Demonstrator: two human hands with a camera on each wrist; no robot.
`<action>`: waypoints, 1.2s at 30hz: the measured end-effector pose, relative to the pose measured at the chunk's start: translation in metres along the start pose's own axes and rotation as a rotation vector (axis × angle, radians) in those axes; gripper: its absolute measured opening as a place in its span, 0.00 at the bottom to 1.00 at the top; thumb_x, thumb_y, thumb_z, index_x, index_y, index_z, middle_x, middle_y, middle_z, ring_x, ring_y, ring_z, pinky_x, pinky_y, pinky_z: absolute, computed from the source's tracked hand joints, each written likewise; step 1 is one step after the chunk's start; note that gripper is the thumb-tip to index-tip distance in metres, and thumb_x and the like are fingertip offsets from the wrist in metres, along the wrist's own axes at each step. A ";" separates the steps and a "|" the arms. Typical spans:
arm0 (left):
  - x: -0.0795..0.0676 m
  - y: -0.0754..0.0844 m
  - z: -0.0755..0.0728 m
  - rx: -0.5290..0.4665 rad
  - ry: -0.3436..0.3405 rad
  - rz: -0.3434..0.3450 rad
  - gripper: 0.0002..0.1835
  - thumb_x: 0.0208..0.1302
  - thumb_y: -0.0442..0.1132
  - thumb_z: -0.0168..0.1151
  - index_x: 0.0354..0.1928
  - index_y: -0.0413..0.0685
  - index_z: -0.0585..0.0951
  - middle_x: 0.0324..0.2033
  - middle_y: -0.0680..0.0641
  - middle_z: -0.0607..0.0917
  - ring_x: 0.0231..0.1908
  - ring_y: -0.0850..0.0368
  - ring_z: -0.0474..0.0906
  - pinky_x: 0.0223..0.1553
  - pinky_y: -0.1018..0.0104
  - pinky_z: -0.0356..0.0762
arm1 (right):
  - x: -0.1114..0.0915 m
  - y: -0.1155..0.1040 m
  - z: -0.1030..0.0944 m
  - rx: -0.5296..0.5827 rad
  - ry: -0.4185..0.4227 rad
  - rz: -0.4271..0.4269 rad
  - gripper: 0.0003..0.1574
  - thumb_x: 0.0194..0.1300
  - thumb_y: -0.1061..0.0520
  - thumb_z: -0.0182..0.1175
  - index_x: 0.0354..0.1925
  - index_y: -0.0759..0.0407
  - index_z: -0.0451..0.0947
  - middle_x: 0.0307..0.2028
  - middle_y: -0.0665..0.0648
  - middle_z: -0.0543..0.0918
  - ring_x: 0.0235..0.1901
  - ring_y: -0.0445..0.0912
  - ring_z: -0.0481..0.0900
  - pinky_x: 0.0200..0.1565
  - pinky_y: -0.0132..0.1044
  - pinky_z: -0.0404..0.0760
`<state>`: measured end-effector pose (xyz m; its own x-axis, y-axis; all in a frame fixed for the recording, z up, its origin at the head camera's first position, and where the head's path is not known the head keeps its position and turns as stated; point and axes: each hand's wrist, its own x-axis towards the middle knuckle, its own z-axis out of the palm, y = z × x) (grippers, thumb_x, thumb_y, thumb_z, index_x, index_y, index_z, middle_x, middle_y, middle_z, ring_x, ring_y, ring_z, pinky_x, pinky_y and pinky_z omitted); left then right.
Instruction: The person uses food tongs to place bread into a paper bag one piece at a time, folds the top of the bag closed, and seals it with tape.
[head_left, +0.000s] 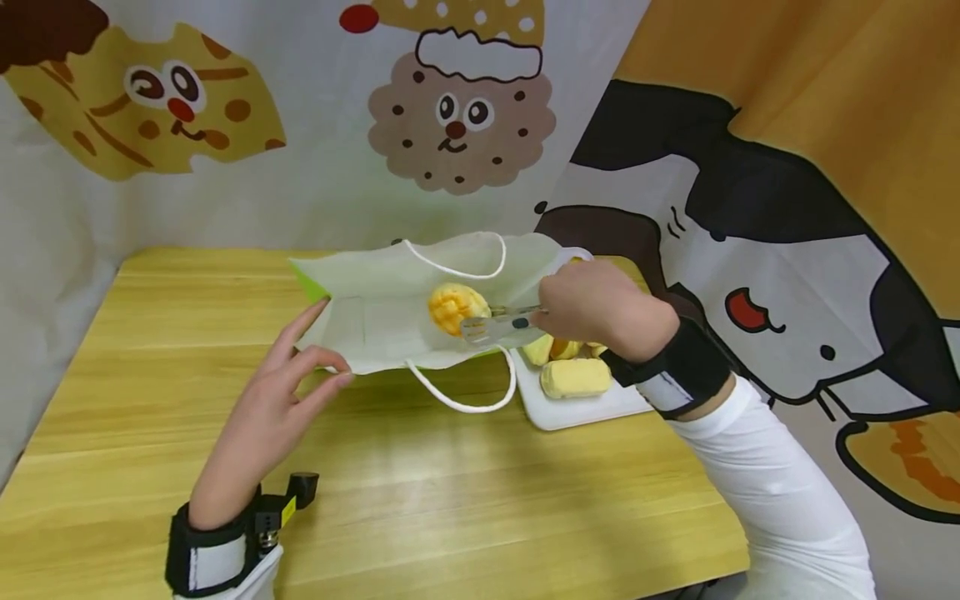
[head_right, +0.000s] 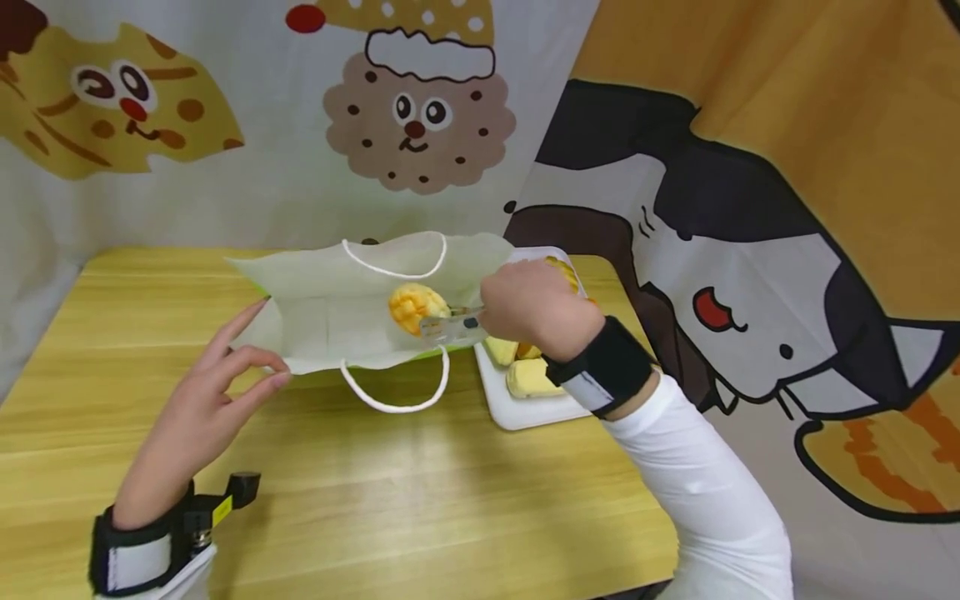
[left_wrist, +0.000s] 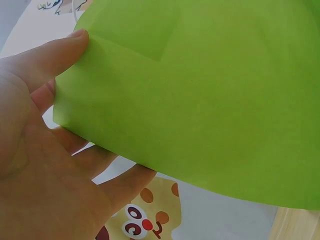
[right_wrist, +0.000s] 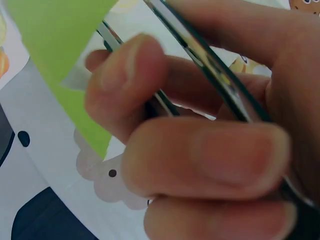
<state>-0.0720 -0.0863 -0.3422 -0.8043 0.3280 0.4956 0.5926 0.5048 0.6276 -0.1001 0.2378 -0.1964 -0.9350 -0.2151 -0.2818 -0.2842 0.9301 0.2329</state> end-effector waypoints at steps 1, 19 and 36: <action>0.000 0.000 0.000 0.001 0.000 0.000 0.11 0.60 0.29 0.70 0.36 0.54 0.81 0.78 0.48 0.59 0.64 0.33 0.71 0.39 0.69 0.76 | -0.001 0.002 0.001 -0.008 0.008 0.003 0.18 0.69 0.47 0.59 0.25 0.53 0.79 0.15 0.50 0.74 0.18 0.45 0.75 0.22 0.37 0.69; 0.003 0.000 0.007 -0.028 0.036 -0.013 0.08 0.61 0.29 0.69 0.37 0.49 0.82 0.77 0.48 0.59 0.53 0.40 0.82 0.41 0.85 0.65 | -0.029 0.028 0.019 0.149 0.133 -0.001 0.18 0.74 0.41 0.55 0.36 0.49 0.82 0.16 0.46 0.75 0.18 0.44 0.71 0.21 0.37 0.65; 0.002 -0.002 0.009 -0.163 0.043 -0.129 0.02 0.68 0.36 0.65 0.39 0.48 0.85 0.77 0.56 0.59 0.75 0.42 0.55 0.57 0.31 0.63 | -0.078 0.045 0.069 0.299 0.510 -0.029 0.21 0.70 0.45 0.62 0.57 0.50 0.82 0.18 0.45 0.69 0.15 0.37 0.60 0.20 0.32 0.58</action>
<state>-0.0748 -0.0798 -0.3478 -0.8733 0.2328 0.4280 0.4872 0.4036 0.7745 -0.0256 0.3171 -0.2278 -0.9325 -0.2893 0.2162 -0.3087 0.9492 -0.0613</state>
